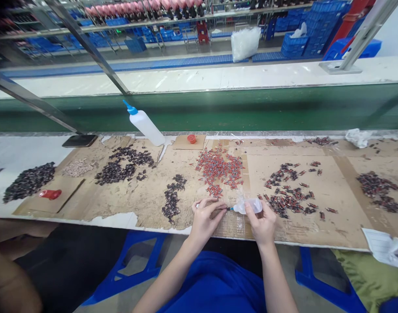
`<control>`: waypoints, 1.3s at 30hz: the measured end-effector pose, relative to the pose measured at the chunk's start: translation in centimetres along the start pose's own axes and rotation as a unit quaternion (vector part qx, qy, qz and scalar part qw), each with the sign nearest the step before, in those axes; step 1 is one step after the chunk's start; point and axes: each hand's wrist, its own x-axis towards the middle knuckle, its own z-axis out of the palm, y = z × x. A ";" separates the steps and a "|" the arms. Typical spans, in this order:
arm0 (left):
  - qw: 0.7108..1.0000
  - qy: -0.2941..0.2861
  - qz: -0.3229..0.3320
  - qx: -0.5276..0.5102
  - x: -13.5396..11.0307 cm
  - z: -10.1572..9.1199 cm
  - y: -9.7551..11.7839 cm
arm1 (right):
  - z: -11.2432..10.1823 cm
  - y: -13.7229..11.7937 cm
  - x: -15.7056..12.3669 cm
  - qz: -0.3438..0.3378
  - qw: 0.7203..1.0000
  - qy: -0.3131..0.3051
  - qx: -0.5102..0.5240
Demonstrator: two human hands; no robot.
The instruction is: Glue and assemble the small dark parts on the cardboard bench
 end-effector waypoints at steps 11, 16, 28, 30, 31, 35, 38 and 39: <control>1.000 0.008 0.021 0.017 -0.1 -0.1 0.0 | -0.1 0.6 0.1 0.033 0.989 0.098 0.106; 0.999 0.033 0.034 0.019 0.4 -1.1 -0.8 | 0.6 0.8 0.5 0.028 0.982 0.111 0.150; 0.993 0.044 0.023 0.112 1.8 -2.2 -2.5 | 1.5 1.6 1.1 0.027 0.996 0.073 -0.032; 0.993 0.036 0.030 0.112 1.9 -2.3 -2.6 | 1.4 1.6 0.9 -0.012 0.994 0.091 -0.053; 0.993 0.032 0.034 0.108 1.9 -2.3 -2.6 | 1.3 1.4 0.6 -0.042 0.991 0.108 -0.058; 0.995 0.023 0.070 0.062 1.6 -2.2 -1.8 | 1.4 -0.1 -1.8 -0.144 0.973 0.173 -0.052; 0.992 0.036 0.118 0.009 0.9 -1.7 -0.5 | 2.1 -1.4 -3.5 -0.050 0.997 0.046 0.020; 0.990 0.043 0.134 -0.003 0.7 -1.5 -0.1 | 2.4 -1.7 -3.7 0.003 0.998 -0.009 0.067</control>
